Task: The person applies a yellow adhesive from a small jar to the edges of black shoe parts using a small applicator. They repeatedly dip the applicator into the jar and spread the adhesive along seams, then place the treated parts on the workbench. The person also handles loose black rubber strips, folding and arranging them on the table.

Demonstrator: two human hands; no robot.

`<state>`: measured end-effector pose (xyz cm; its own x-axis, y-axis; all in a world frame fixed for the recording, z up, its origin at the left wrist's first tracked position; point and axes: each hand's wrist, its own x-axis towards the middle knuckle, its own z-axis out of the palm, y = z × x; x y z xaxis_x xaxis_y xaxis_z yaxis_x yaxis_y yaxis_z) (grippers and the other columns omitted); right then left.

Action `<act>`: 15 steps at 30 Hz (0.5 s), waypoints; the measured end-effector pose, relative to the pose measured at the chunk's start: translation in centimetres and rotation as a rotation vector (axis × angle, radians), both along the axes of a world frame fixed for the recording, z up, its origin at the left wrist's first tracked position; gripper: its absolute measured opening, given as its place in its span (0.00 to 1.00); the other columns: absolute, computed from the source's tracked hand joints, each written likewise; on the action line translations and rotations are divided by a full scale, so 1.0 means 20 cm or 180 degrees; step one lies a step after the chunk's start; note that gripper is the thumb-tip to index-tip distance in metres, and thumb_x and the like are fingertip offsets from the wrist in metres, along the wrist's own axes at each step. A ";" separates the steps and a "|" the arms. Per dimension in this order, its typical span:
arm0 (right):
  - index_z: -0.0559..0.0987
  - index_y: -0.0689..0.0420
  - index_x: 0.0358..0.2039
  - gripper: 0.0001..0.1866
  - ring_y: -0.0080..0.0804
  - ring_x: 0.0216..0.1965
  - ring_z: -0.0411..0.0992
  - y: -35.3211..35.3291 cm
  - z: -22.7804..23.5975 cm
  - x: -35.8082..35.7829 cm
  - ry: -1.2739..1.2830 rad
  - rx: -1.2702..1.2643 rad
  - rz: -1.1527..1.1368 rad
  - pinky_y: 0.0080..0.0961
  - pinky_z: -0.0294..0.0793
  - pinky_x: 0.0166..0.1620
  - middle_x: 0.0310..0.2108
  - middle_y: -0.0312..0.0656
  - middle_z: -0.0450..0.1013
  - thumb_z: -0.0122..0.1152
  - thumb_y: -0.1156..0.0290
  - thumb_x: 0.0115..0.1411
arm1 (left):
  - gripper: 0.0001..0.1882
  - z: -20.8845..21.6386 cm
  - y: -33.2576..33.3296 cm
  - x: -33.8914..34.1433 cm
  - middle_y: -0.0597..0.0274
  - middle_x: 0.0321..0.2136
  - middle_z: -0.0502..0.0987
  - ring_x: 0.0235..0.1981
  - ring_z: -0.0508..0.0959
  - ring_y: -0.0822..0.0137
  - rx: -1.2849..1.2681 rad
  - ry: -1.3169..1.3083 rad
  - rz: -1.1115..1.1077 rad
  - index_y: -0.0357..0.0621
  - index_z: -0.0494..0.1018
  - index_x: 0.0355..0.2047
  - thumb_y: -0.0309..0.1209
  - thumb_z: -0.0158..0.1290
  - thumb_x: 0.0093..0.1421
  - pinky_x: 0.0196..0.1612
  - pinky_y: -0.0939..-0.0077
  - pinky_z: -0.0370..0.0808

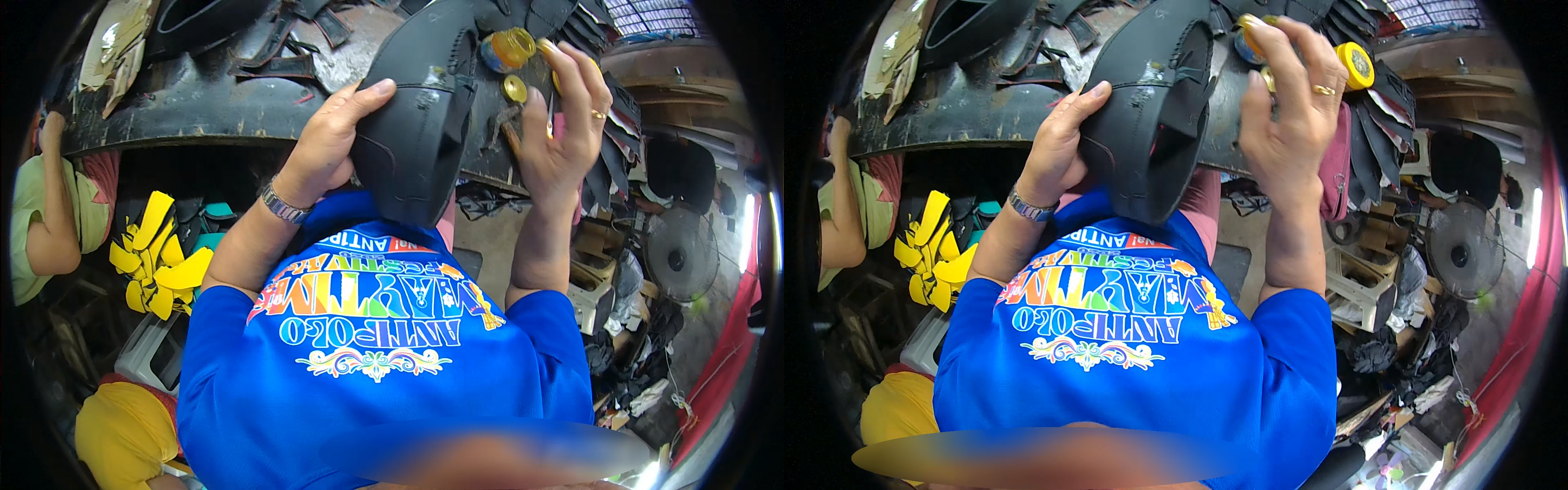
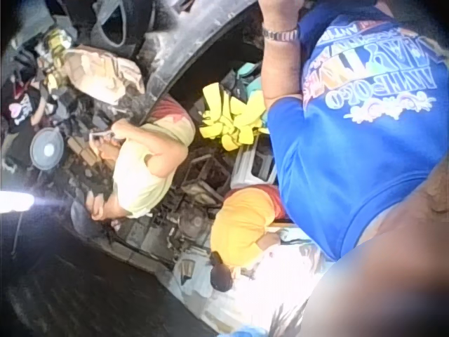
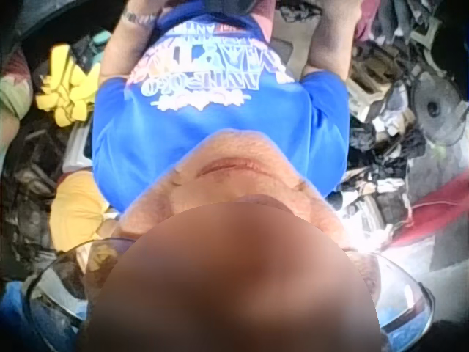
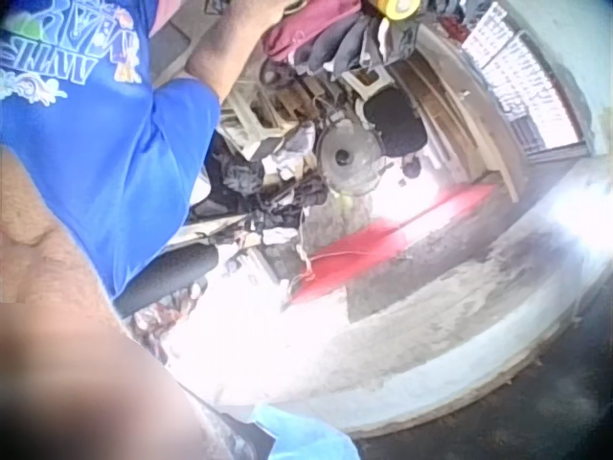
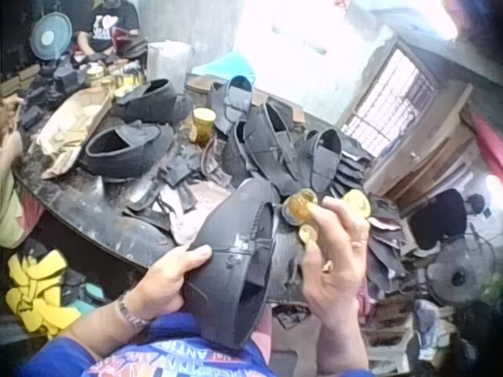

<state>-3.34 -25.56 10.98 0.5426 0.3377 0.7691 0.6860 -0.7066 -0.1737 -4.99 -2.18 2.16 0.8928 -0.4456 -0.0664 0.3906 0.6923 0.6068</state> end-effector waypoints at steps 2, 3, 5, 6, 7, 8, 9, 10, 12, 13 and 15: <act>0.71 0.65 0.59 0.28 0.35 0.52 0.74 -0.03 0.03 -0.02 0.0711 0.0433 0.0867 0.33 0.67 0.61 0.49 0.49 0.76 0.54 0.88 0.57 | 0.21 -0.01 0.04 0.03 0.49 0.47 0.80 0.46 0.83 0.61 -0.0325 0.0317 0.0131 0.33 0.70 0.56 0.38 0.48 0.71 0.50 0.68 0.81; 0.71 0.64 0.58 0.27 0.35 0.50 0.76 -0.03 0.02 -0.05 0.1085 0.0501 0.1298 0.35 0.67 0.61 0.48 0.49 0.76 0.52 0.88 0.57 | 0.22 -0.02 0.05 0.04 0.48 0.48 0.80 0.46 0.82 0.60 -0.0536 0.0489 0.0136 0.33 0.70 0.56 0.38 0.47 0.71 0.51 0.66 0.80; 0.76 0.62 0.55 0.27 0.47 0.44 0.77 0.00 0.01 -0.07 0.1408 0.0001 0.1935 0.43 0.71 0.55 0.41 0.48 0.77 0.52 0.81 0.52 | 0.22 -0.03 0.06 0.05 0.48 0.50 0.79 0.48 0.82 0.57 -0.0855 0.0688 0.0251 0.34 0.70 0.57 0.40 0.46 0.72 0.53 0.61 0.80; 0.76 0.60 0.56 0.28 0.45 0.45 0.77 0.03 0.01 -0.10 0.1605 -0.0095 0.2091 0.50 0.66 0.60 0.42 0.47 0.78 0.54 0.81 0.51 | 0.23 -0.03 0.06 0.06 0.49 0.51 0.79 0.49 0.81 0.56 -0.1110 0.0725 0.0186 0.35 0.70 0.57 0.41 0.45 0.72 0.55 0.57 0.79; 0.76 0.58 0.57 0.27 0.44 0.45 0.78 0.07 -0.01 -0.10 0.1620 -0.0190 0.2267 0.55 0.61 0.63 0.43 0.45 0.79 0.59 0.78 0.53 | 0.24 -0.03 0.07 0.07 0.49 0.52 0.78 0.50 0.81 0.55 -0.1220 0.0883 0.0246 0.36 0.69 0.59 0.42 0.44 0.73 0.55 0.57 0.78; 0.75 0.57 0.57 0.27 0.43 0.45 0.78 0.10 -0.01 -0.11 0.1671 -0.0200 0.2389 0.55 0.61 0.63 0.44 0.44 0.79 0.61 0.76 0.55 | 0.24 -0.02 0.08 0.08 0.49 0.52 0.78 0.50 0.81 0.55 -0.1587 0.0773 0.0095 0.36 0.69 0.59 0.42 0.44 0.73 0.55 0.57 0.78; 0.75 0.57 0.58 0.27 0.42 0.44 0.79 0.13 0.00 -0.12 0.1767 -0.0198 0.2484 0.54 0.62 0.62 0.44 0.43 0.80 0.64 0.75 0.56 | 0.24 -0.02 0.10 0.09 0.49 0.52 0.78 0.50 0.81 0.55 -0.1735 0.0796 0.0040 0.37 0.69 0.59 0.42 0.44 0.73 0.55 0.57 0.78; 0.75 0.57 0.58 0.27 0.41 0.44 0.79 0.16 0.01 -0.13 0.1708 -0.0217 0.2523 0.53 0.63 0.62 0.44 0.43 0.80 0.65 0.74 0.57 | 0.24 -0.01 0.11 0.09 0.50 0.51 0.79 0.50 0.81 0.58 -0.1781 0.0649 -0.0026 0.38 0.70 0.58 0.43 0.44 0.73 0.56 0.59 0.78; 0.75 0.55 0.59 0.29 0.38 0.40 0.79 0.22 0.03 -0.13 0.1560 -0.0313 0.2432 0.44 0.69 0.57 0.41 0.43 0.80 0.66 0.75 0.54 | 0.24 0.01 0.13 0.10 0.52 0.50 0.80 0.50 0.81 0.60 -0.1463 0.0568 0.0117 0.39 0.70 0.58 0.45 0.42 0.74 0.55 0.61 0.78; 0.75 0.56 0.56 0.28 0.40 0.39 0.78 0.24 0.04 -0.12 0.1515 -0.0394 0.2455 0.45 0.71 0.55 0.40 0.44 0.79 0.67 0.77 0.53 | 0.24 0.01 0.15 0.10 0.52 0.50 0.79 0.50 0.81 0.60 -0.1478 0.0536 0.0128 0.39 0.70 0.58 0.45 0.42 0.74 0.55 0.62 0.78; 0.75 0.57 0.52 0.27 0.42 0.36 0.78 0.29 0.07 -0.08 0.1372 -0.0550 0.2531 0.47 0.74 0.50 0.37 0.45 0.79 0.69 0.81 0.50 | 0.24 0.02 0.19 0.12 0.52 0.51 0.79 0.50 0.81 0.61 -0.1491 0.0333 0.0142 0.39 0.70 0.58 0.45 0.41 0.74 0.55 0.62 0.78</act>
<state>-5.02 -19.76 12.46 0.3296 0.8253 0.4585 0.8812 -0.0947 -0.4631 -2.65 1.69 2.61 0.9110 -0.4103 0.0418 0.3965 0.8993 0.1846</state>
